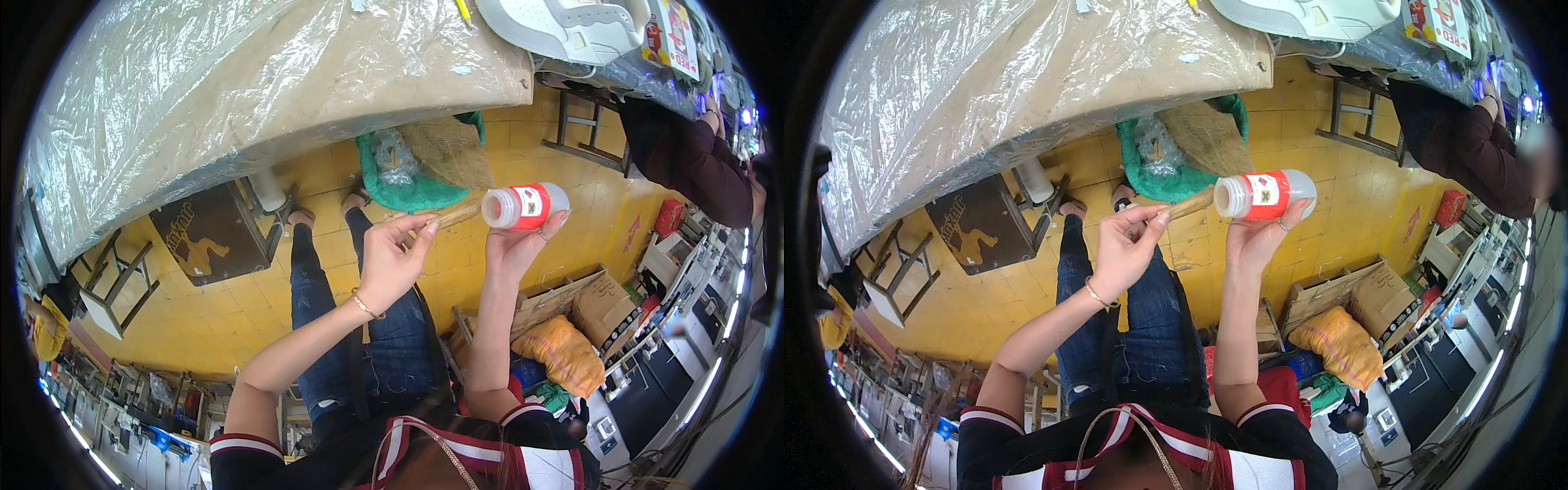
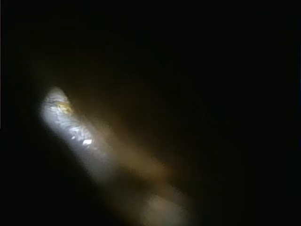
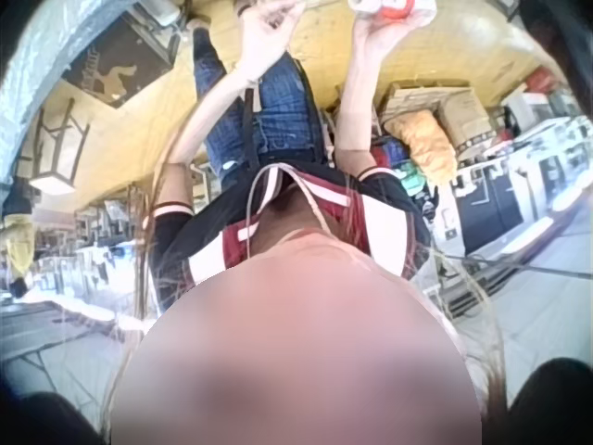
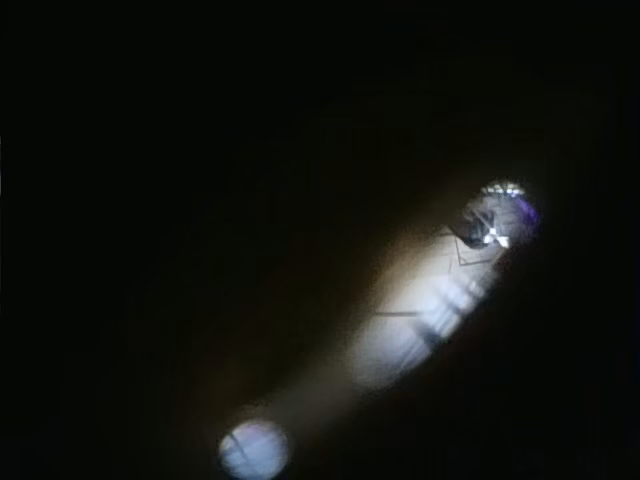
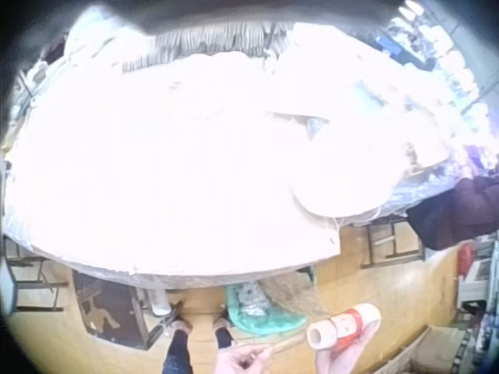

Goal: The person squats on the floor and pours a white liquid from a large bottle into a smaller bottle. They then use a wooden stick to scrape the inside of the large bottle and place the stick into a green bin.

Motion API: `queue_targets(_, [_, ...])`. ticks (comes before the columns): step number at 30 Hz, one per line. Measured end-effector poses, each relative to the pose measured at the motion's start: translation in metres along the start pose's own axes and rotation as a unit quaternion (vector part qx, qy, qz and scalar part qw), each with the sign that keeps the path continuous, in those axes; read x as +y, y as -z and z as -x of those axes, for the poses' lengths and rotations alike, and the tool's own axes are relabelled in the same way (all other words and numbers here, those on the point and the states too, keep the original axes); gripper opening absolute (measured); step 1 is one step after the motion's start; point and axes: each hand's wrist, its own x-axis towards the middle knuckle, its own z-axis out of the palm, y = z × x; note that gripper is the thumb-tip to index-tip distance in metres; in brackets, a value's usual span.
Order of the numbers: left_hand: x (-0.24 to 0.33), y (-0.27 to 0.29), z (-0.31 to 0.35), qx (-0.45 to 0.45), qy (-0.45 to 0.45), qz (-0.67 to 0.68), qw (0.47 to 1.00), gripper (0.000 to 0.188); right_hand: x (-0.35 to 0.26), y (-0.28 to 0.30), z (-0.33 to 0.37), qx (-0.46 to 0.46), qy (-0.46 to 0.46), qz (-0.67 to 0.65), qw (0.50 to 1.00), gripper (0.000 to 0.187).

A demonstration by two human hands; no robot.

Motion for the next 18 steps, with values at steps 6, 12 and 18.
queue_targets(6, [-0.014, -0.005, -0.004, 0.014, -0.177, -0.165, 0.97, 0.015, 0.029, 0.021, -0.005, -0.029, 0.141, 0.2, 0.969, 0.074])
queue_targets(12, [-0.057, 0.012, -0.043, -0.026, -0.272, -0.401, 0.875, 0.012, 0.045, 0.046, -0.031, -0.064, 0.269, 0.418, 0.865, 0.091])
queue_targets(18, [-0.128, 0.031, -0.12, -0.016, -0.237, -0.453, 0.859, 0.014, 0.044, 0.082, -0.059, 0.022, 0.129, 0.37, 0.92, 0.076])
